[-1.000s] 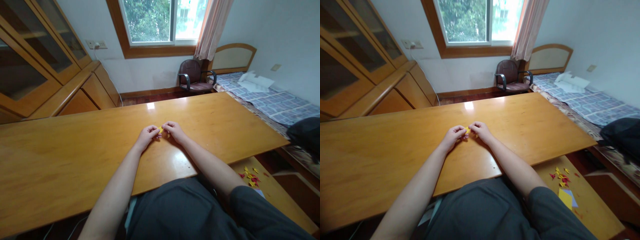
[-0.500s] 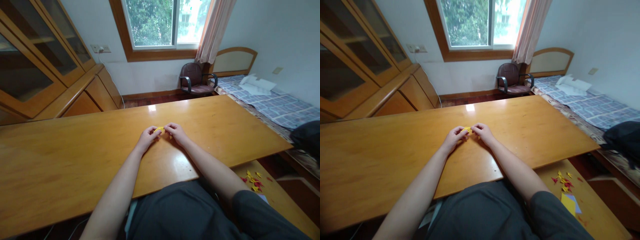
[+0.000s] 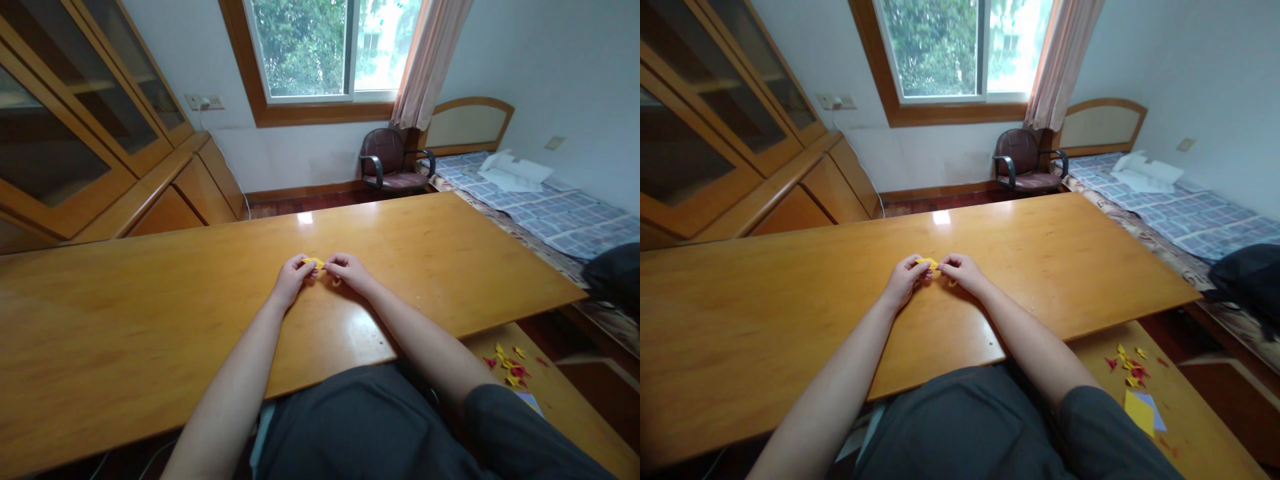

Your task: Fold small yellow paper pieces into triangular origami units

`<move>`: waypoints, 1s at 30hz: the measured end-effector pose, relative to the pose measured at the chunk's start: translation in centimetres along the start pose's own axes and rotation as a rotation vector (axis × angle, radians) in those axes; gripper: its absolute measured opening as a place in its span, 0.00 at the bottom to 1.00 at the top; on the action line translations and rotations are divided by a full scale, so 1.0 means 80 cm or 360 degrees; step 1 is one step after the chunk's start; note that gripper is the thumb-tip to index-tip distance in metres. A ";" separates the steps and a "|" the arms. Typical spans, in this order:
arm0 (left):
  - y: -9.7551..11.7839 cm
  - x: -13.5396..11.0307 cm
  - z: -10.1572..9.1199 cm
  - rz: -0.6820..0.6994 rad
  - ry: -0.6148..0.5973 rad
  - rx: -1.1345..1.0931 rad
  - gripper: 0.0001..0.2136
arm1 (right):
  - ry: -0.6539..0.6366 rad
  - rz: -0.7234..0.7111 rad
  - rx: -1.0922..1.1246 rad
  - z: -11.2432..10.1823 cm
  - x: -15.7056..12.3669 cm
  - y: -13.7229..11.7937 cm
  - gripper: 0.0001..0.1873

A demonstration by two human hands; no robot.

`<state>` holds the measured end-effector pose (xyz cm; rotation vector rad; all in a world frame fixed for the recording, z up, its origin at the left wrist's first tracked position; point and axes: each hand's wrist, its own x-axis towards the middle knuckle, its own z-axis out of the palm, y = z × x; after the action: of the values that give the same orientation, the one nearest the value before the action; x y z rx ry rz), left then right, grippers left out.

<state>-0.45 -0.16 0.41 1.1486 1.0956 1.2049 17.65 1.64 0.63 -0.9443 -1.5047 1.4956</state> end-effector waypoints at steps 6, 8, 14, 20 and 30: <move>0.001 -0.001 -0.001 -0.0028 -0.0053 0.0068 0.16 | -0.0005 0.0013 0.0013 -0.002 0.004 0.007 0.18; 0.000 0.000 -0.001 -0.0053 -0.0038 0.0039 0.16 | 0.0015 0.0001 0.0028 -0.003 0.004 0.007 0.18; -0.004 0.003 -0.001 -0.0005 -0.0049 -0.0067 0.16 | 0.0088 -0.0040 0.0066 -0.001 0.005 0.003 0.18; -0.005 0.003 -0.001 0.0031 -0.0026 -0.0073 0.15 | 0.0050 0.0000 0.0062 -0.001 0.005 0.005 0.18; 0.001 0.000 0.000 0.0034 -0.0058 0.0116 0.16 | 0.0028 -0.0003 -0.0014 -0.002 0.005 0.002 0.20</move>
<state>-0.43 -0.18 0.49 1.2361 1.1097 1.1644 17.67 2.06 0.45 -0.9584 -1.5003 1.4768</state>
